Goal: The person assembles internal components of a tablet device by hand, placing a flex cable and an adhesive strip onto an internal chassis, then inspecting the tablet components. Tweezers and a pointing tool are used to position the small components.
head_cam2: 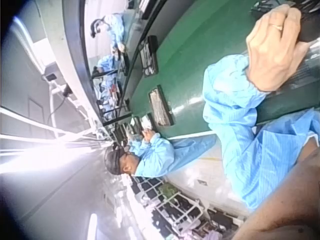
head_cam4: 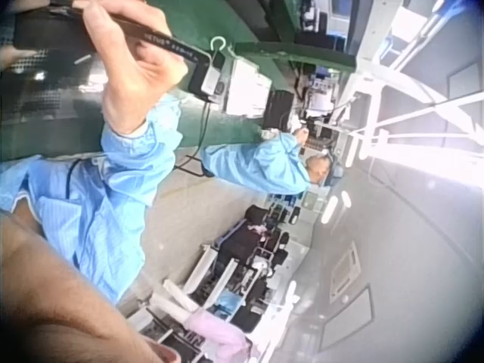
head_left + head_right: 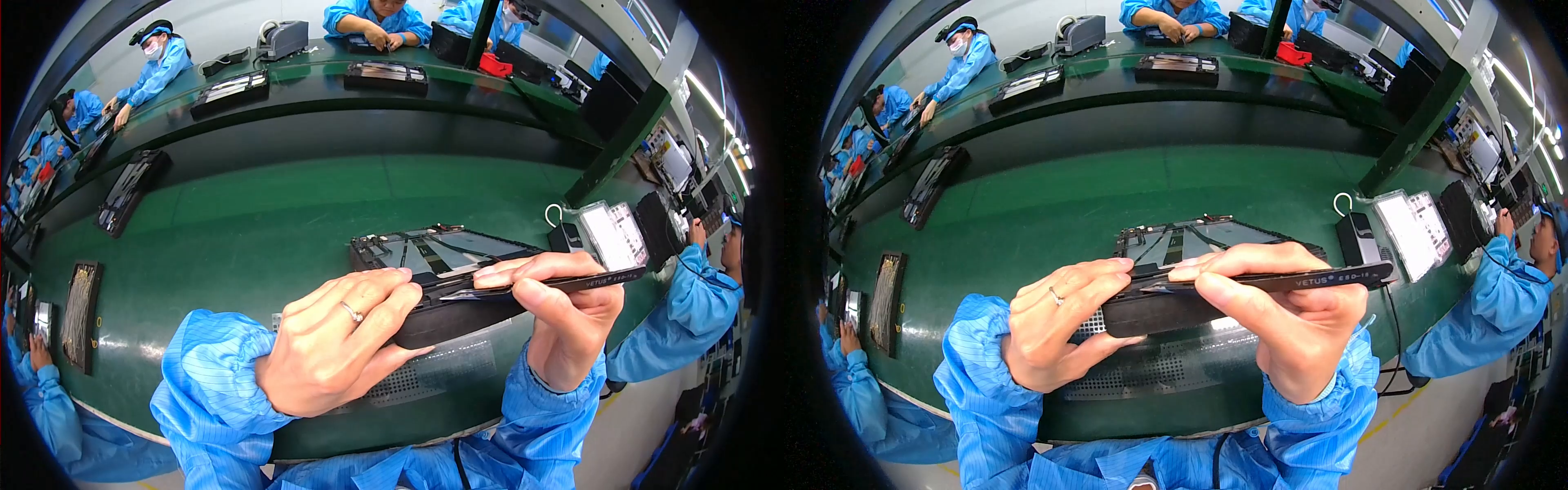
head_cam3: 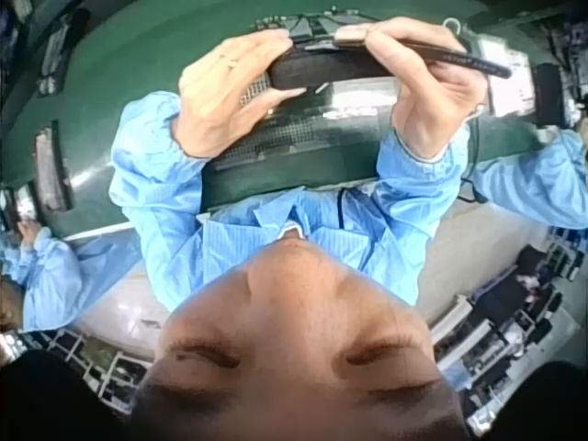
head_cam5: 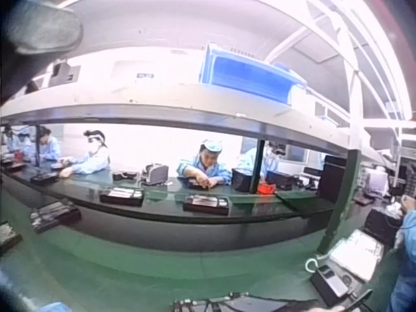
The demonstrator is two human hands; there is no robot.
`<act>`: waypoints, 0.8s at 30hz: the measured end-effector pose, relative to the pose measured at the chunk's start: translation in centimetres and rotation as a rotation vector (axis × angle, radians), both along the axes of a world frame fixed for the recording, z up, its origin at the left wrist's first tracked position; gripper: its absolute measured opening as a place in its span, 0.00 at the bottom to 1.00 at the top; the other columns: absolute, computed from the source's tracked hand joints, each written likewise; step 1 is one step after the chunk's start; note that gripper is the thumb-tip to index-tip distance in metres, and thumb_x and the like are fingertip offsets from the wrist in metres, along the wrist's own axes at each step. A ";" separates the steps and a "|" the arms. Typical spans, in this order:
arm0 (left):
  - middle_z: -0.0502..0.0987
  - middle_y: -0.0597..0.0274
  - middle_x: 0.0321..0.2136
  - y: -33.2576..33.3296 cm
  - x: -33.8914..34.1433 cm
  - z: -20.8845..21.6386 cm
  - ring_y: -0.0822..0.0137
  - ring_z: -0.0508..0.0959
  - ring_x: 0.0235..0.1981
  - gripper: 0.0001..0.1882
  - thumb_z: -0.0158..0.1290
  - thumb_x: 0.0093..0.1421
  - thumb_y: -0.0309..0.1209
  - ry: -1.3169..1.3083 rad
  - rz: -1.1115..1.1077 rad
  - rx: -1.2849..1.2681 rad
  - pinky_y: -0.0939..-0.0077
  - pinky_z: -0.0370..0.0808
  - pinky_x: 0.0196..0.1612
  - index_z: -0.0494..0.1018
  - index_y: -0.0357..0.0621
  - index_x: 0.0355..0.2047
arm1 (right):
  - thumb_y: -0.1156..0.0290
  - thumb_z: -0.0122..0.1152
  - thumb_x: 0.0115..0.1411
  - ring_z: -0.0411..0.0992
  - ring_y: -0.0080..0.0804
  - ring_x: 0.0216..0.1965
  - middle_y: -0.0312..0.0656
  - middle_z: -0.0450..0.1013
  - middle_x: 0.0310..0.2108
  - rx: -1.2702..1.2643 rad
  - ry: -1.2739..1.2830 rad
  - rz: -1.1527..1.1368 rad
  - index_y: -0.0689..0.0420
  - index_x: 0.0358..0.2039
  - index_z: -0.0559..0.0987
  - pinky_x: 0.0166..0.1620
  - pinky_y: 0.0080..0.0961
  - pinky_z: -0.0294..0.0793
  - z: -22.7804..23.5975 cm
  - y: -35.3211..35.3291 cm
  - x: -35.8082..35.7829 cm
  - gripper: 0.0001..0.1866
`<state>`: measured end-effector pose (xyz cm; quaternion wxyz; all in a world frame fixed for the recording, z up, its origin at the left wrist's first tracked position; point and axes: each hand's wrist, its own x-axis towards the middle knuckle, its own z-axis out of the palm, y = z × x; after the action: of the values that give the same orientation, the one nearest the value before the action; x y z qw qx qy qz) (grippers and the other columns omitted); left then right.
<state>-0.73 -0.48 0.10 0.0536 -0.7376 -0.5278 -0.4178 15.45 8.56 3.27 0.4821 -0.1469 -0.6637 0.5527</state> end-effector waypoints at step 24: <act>0.70 0.53 0.30 4.2 2.7 -1.2 0.58 0.72 0.28 0.26 0.56 0.40 0.41 0.172 -0.076 0.156 0.68 0.72 0.33 0.67 0.36 0.36 | 0.80 0.50 0.50 0.69 0.29 0.24 0.57 0.70 0.27 0.489 0.072 -0.715 0.70 0.30 0.70 0.30 0.19 0.68 -3.9 2.5 2.5 0.07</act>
<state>1.95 3.69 -1.14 0.1399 -0.7837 -0.4590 -0.3944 17.90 11.06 -0.66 0.6867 -0.2294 -0.6653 0.1822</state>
